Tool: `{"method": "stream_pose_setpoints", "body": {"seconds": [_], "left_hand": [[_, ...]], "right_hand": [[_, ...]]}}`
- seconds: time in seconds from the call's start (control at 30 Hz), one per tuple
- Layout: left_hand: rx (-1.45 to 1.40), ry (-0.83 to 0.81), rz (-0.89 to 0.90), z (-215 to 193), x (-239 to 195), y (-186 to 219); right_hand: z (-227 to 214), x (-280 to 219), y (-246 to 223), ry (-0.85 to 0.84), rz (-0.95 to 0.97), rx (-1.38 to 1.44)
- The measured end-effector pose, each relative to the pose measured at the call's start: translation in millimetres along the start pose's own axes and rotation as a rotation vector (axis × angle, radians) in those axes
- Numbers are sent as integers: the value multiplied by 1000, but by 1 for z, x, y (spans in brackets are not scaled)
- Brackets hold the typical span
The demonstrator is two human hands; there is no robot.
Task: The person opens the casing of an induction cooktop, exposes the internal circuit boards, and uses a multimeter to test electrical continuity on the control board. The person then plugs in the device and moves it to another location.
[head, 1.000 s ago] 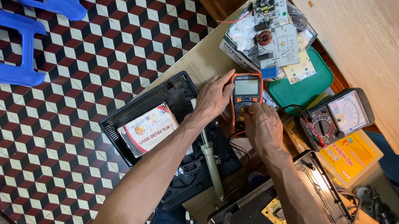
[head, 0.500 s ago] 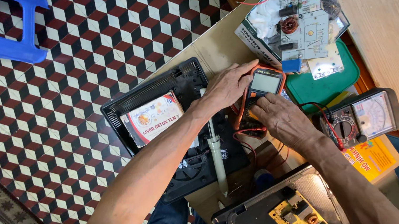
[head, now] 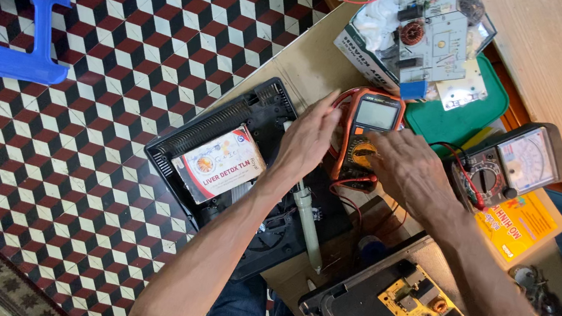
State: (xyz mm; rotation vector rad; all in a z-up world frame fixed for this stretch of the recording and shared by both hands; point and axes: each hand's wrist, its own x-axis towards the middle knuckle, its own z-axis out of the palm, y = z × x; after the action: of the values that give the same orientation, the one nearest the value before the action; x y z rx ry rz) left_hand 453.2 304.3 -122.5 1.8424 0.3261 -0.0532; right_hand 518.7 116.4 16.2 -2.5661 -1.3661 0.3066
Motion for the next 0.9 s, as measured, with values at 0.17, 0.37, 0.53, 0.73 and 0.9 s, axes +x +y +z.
{"method": "stream_pose_setpoints", "body": {"seconds": [0.17, 0.37, 0.53, 0.73, 0.9], "left_hand": [[-348, 40, -480, 23, -119, -27], [-632, -139, -578, 58, -135, -29], [-314, -141, -523, 33, -141, 7], [-323, -71, -525, 13, -138, 47], [-90, -21, -457, 8, -103, 53]], "right_hand": [[-40, -73, -66, 409, 866, 548], [-36, -131, -130, 326, 1142, 637], [-21, -124, -131, 292, 978, 590], [14, -46, -60, 363, 526, 291], [40, -3, -19, 152, 296, 51]]}}
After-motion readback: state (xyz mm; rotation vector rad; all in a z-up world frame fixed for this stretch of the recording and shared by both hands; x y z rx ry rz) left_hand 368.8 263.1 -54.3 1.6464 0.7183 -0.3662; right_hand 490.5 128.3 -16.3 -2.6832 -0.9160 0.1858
